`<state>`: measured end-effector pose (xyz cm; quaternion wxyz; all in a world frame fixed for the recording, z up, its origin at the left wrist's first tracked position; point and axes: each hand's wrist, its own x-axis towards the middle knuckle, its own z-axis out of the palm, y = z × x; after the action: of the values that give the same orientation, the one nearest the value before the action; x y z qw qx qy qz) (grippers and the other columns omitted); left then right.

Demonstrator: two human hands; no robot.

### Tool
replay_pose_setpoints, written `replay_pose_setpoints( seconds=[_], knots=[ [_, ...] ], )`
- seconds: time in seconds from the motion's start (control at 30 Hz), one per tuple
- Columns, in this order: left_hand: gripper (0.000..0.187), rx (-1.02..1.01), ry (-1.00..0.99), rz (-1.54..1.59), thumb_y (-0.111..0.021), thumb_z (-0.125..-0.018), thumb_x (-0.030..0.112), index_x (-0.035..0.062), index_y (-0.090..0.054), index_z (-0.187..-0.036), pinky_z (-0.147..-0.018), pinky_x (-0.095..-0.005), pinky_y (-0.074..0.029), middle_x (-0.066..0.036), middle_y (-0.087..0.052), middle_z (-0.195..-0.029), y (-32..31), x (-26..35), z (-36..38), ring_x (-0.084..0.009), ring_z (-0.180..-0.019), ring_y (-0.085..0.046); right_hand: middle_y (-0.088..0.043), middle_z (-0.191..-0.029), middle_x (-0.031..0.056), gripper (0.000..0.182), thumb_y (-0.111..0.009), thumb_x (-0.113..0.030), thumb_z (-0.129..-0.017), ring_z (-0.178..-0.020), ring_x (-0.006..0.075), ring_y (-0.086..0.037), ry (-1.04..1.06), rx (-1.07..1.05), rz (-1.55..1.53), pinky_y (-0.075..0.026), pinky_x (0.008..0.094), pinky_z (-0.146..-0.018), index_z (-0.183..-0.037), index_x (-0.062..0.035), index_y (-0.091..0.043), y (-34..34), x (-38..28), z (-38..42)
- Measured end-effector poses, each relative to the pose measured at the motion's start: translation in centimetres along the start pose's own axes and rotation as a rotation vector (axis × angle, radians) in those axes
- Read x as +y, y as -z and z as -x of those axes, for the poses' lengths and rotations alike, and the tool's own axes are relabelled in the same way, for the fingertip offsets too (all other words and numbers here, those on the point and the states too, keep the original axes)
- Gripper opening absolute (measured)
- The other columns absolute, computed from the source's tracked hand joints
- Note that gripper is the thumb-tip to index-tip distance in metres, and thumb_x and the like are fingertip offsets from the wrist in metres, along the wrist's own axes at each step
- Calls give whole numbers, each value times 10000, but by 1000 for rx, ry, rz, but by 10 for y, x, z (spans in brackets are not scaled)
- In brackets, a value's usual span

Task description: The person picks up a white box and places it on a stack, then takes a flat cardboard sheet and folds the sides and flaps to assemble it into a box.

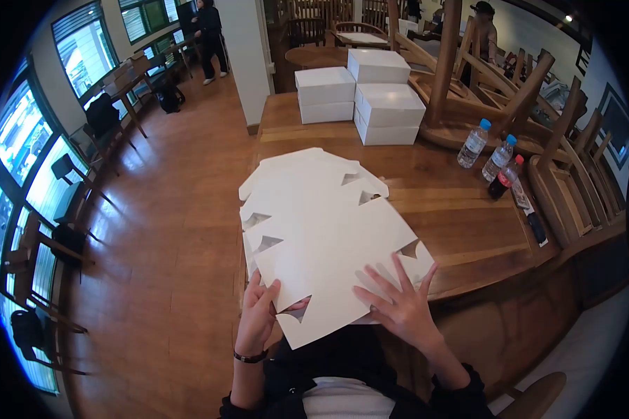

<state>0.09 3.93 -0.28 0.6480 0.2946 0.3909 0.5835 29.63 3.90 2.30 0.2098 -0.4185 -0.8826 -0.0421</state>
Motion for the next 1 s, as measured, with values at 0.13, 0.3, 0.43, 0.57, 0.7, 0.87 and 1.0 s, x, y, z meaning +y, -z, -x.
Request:
replay_pose_setpoints(
  seconds=[0.13,0.3,0.43,0.57,0.7,0.87,1.0],
  knots=[
    [603,2,0,-198,-519,-1071,87,-9,-209,-1579,-806,-342,-643,-201,-622,-1315,10,5,2,-257,-1018,-735,-639,-1392,-45,421,-677,-231,-919,-1314,135,-582,168,54,80,-147,795,-1175,-1337,-281,-675,-13,10,1],
    [646,335,-402,-1108,-623,-1021,135,8,-300,-1566,-977,-437,-518,-218,-603,-1344,-9,17,17,-302,-1227,-618,-678,-1329,-1,407,-690,-156,-894,-1243,158,-641,246,-28,-76,-428,541,-1157,-1301,-174,-688,-18,12,-3],
    [570,41,-505,-1478,-711,-963,202,8,-494,-1453,-1146,-525,-354,-212,-600,-1358,-22,32,39,-364,-1284,-568,-710,-1266,56,355,-709,-131,-882,-1187,201,-675,237,-81,-192,-516,404,-1072,-1235,-93,-696,-17,10,-8],
    [515,-298,-388,-1478,-792,-889,236,47,-624,-1338,-1177,-525,-344,-152,-639,-1359,-36,18,49,-314,-1230,-624,-763,-1110,71,246,-731,-152,-888,-1048,227,-721,197,-81,-337,-566,388,-943,-1119,-69,-732,-18,18,-21],
    [474,-178,-469,-1515,-846,-824,300,46,-695,-1194,-1151,-518,-367,-122,-752,-1087,-27,2,39,-281,-1025,-712,-766,-926,80,166,-744,-220,-906,-883,246,-721,118,-200,-471,-552,376,-796,-1004,-89,-767,-15,32,-43],
    [420,13,-543,-1651,-835,-823,269,53,-706,-1160,-1068,-491,-395,-94,-749,-969,-38,19,24,-263,-993,-714,-726,-805,128,228,-723,-307,-945,-746,279,-685,-130,-595,-659,-526,374,-706,-944,-83,-770,3,43,-83],
    [527,139,-771,-1816,-814,-829,241,80,-672,-1310,-1174,-518,-316,-127,-649,-1327,-58,17,24,-295,-1352,-543,-680,-731,119,342,-773,-403,-908,-662,255,-615,-37,-631,-624,-491,350,-679,-926,-62,-765,-11,58,-110]
  ],
)
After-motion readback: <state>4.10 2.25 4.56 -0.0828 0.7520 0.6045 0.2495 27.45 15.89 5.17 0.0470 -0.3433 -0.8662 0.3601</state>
